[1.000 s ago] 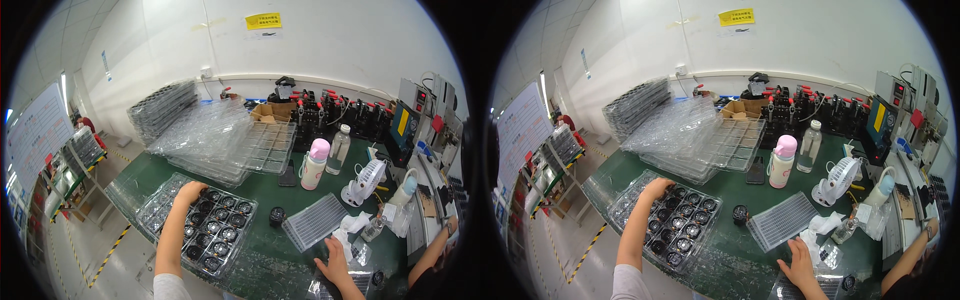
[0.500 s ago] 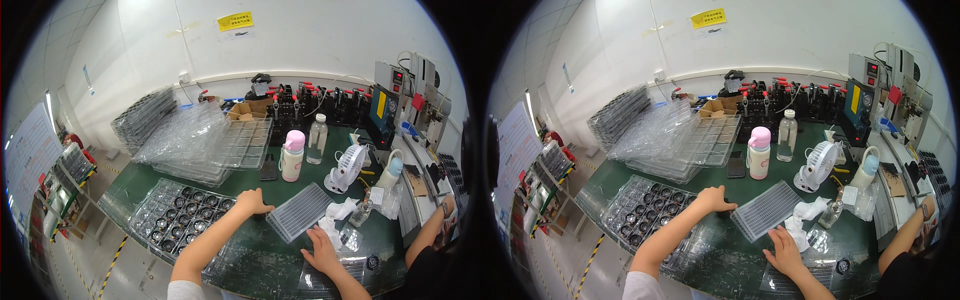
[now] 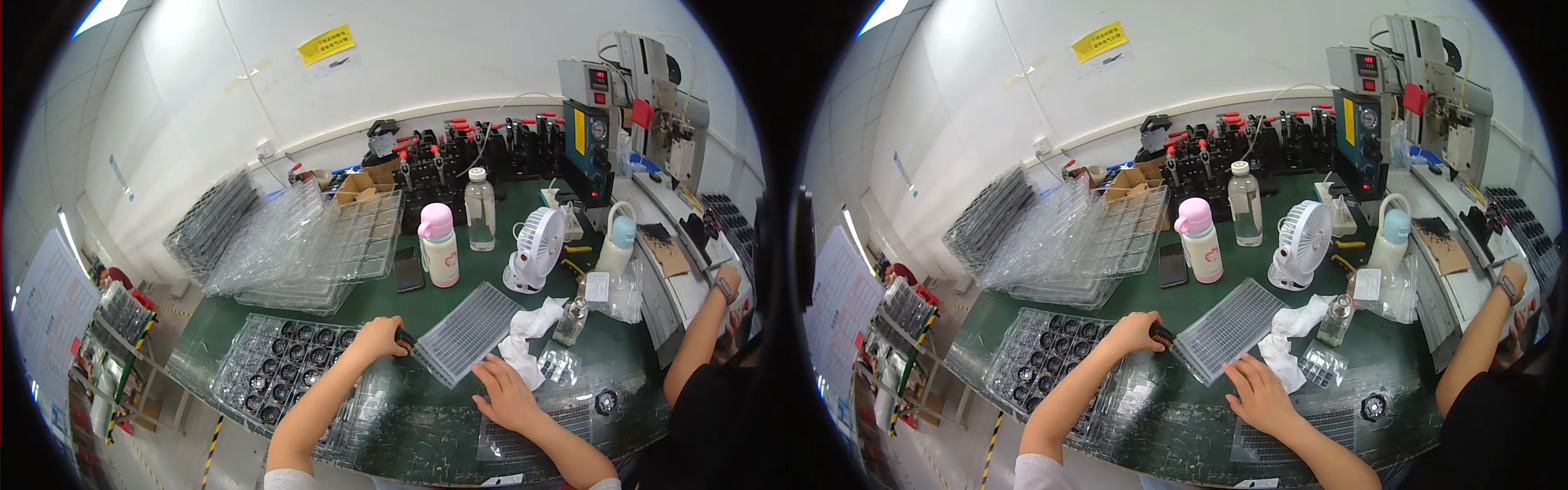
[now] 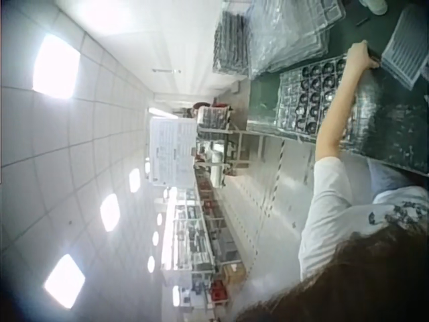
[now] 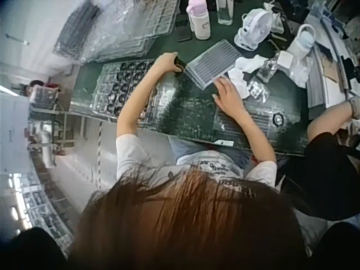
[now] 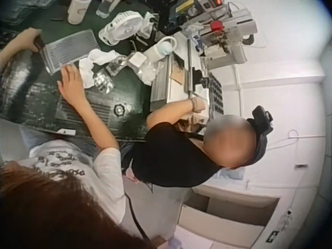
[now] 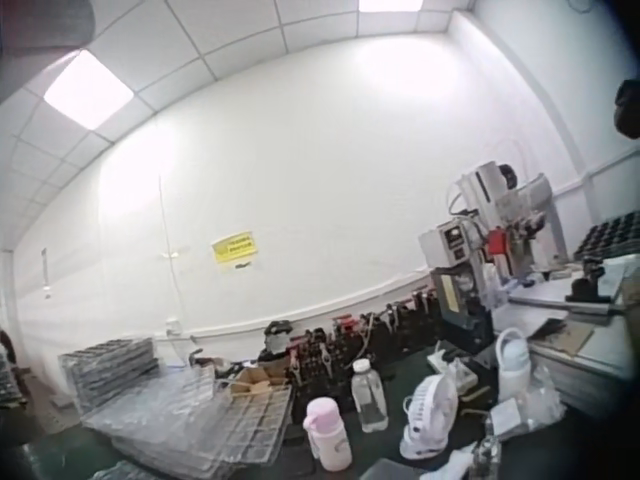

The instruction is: Assemble small electronic components and place them into designated sections of plastic trays.

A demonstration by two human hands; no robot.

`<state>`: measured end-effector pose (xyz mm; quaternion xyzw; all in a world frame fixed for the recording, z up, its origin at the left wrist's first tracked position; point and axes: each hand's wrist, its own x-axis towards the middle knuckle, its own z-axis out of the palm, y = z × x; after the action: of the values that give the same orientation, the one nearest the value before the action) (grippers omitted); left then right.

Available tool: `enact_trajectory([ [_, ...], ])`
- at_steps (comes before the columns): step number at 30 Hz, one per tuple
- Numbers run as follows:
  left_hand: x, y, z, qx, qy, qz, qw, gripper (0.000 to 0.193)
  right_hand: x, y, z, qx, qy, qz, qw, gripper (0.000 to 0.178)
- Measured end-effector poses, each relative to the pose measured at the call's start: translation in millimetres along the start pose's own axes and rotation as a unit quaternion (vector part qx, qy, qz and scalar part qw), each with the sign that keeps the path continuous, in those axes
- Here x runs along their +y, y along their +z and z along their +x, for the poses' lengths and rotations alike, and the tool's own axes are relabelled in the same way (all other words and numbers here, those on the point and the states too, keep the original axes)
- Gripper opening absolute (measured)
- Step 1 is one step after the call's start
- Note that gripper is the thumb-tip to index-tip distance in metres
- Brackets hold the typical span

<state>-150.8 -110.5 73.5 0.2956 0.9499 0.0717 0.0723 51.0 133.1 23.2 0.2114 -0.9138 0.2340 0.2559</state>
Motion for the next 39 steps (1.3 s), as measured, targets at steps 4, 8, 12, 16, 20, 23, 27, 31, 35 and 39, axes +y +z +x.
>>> enact_trajectory([
  [4, 4, 2, -2, 0.012, 0.015, -0.003, 1.0, 0.051, 1, -1, -1, 0.006, 0.001, -0.002, 1.0, 0.061],
  [8, 10, 1, -6, 0.025, 0.021, 0.009, 0.999, 0.049, -1, -2, -2, 0.008, -0.002, -0.016, 1.0, 0.062],
  [12, 8, 1, -6, 0.027, 0.019, 0.011, 0.999, 0.047, -2, -4, 0, 0.011, -0.006, -0.02, 1.0, 0.062],
  [16, 8, -4, -7, 0.033, 0.007, -0.012, 0.999, 0.045, -1, -3, 0, 0.015, -0.008, -0.02, 1.0, 0.062],
  [20, 7, -11, -11, 0.048, 0.008, -0.035, 0.998, 0.045, -2, -3, 1, 0.019, -0.011, -0.022, 1.0, 0.062],
  [23, 5, -17, -12, 0.046, 0.005, -0.062, 0.997, 0.045, -2, -3, 0, 0.019, -0.009, -0.023, 1.0, 0.063],
  [27, 5, -18, -13, 0.045, 0.002, -0.081, 0.996, 0.045, -2, -4, -2, 0.015, -0.007, -0.025, 1.0, 0.063],
  [31, 4, -15, -14, 0.053, 0.013, -0.082, 0.995, 0.045, -1, -5, -3, 0.012, -0.007, -0.024, 1.0, 0.063],
  [35, -8, -24, -27, 0.04, -0.007, -0.096, 0.995, 0.049, -4, -4, 1, 0.008, -0.009, -0.015, 1.0, 0.064],
  [39, -36, -43, -63, 0.074, 0.019, -0.138, 0.987, 0.058, 0, -6, -1, -0.006, -0.007, 0.011, 1.0, 0.065],
])
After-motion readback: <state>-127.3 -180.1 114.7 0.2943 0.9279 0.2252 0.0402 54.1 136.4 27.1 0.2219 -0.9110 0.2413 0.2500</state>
